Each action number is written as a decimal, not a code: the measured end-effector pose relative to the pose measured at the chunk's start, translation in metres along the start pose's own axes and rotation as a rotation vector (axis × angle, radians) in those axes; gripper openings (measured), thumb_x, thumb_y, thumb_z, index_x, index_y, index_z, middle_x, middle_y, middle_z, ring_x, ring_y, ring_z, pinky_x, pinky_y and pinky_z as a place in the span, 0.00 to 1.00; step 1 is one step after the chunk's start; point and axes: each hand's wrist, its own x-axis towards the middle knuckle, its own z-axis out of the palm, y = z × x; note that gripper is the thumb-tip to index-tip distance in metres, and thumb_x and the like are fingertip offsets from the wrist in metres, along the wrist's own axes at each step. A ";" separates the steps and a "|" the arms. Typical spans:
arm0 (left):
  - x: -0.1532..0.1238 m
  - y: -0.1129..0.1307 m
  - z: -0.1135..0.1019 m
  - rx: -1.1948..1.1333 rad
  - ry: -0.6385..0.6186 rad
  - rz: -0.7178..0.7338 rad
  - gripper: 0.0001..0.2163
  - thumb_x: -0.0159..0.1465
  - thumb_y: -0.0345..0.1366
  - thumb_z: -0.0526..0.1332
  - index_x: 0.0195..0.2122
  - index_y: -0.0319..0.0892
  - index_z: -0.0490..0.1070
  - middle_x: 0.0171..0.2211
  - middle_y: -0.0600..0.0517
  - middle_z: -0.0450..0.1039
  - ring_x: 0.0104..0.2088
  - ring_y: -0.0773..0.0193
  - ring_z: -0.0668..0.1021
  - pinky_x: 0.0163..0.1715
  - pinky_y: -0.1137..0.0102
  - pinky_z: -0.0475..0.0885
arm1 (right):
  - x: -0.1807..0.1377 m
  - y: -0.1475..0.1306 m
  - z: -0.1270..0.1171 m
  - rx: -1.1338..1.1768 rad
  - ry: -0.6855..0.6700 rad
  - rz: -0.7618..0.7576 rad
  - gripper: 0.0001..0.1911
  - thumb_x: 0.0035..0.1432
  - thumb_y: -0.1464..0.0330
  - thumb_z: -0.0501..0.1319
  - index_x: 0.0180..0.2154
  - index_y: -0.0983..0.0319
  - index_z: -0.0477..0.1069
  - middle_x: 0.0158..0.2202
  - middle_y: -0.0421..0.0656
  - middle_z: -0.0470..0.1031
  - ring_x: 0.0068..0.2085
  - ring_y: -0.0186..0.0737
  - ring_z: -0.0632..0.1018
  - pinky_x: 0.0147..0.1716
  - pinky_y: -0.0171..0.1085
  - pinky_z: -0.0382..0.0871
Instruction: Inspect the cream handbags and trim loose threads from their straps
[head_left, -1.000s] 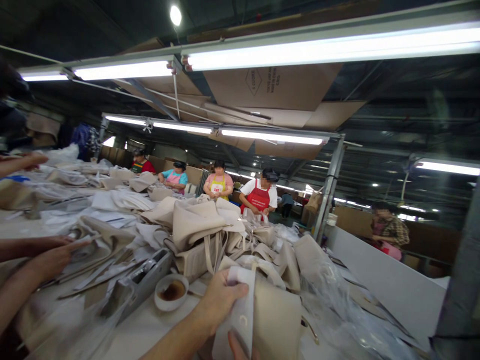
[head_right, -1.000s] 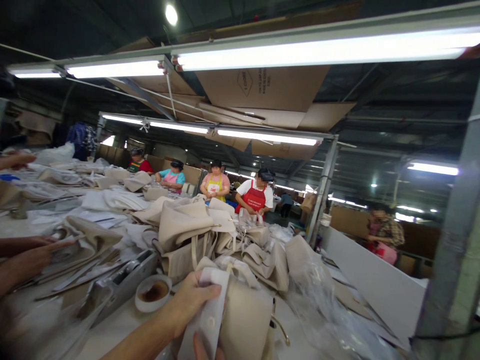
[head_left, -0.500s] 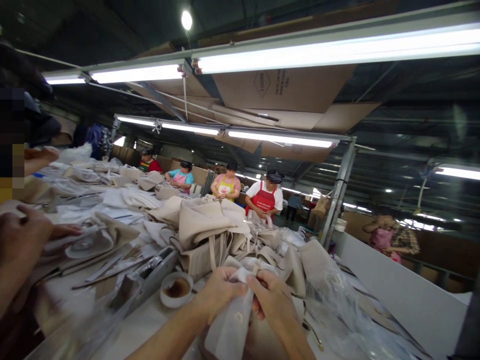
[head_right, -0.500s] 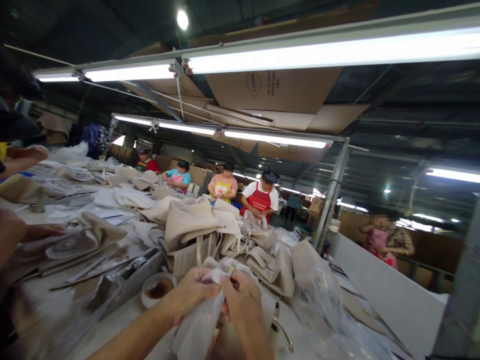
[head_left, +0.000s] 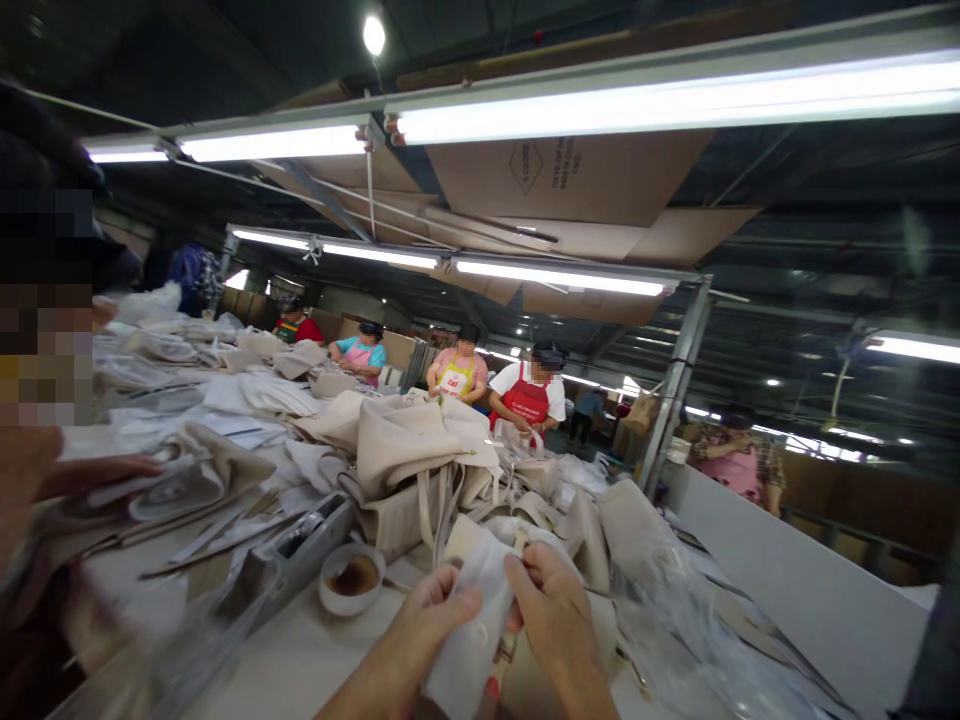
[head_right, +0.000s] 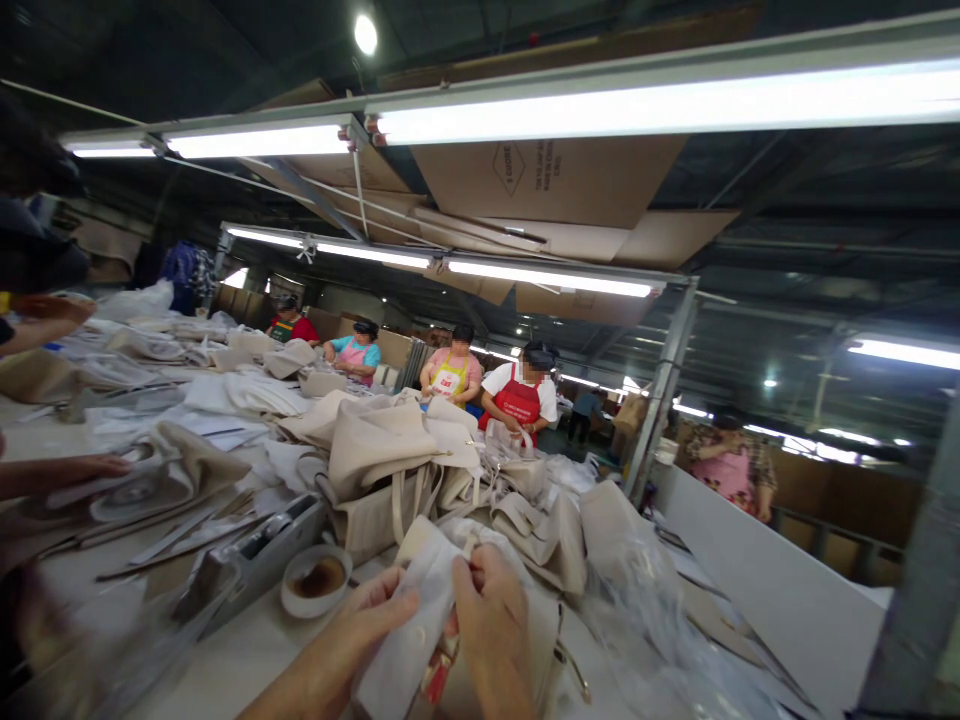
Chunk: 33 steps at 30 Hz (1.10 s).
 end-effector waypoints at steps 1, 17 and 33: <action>0.000 -0.002 0.002 -0.025 -0.042 0.007 0.20 0.49 0.43 0.74 0.36 0.38 0.72 0.29 0.48 0.77 0.24 0.63 0.77 0.26 0.70 0.70 | 0.000 0.000 0.000 -0.017 0.014 -0.006 0.15 0.58 0.59 0.52 0.21 0.53 0.53 0.14 0.34 0.61 0.18 0.37 0.67 0.22 0.37 0.61; 0.000 -0.026 -0.012 0.489 0.059 0.222 0.10 0.58 0.39 0.64 0.38 0.44 0.81 0.28 0.48 0.77 0.26 0.59 0.75 0.28 0.70 0.70 | 0.006 0.018 0.000 0.066 0.030 0.059 0.19 0.63 0.55 0.51 0.22 0.54 0.63 0.13 0.36 0.64 0.19 0.40 0.70 0.21 0.38 0.61; -0.012 0.007 -0.002 0.352 -0.125 0.031 0.23 0.54 0.54 0.69 0.40 0.40 0.78 0.37 0.46 0.77 0.39 0.54 0.78 0.37 0.68 0.69 | 0.002 0.003 -0.025 0.146 -0.263 -0.088 0.12 0.53 0.59 0.55 0.22 0.58 0.61 0.15 0.30 0.56 0.18 0.30 0.59 0.21 0.33 0.52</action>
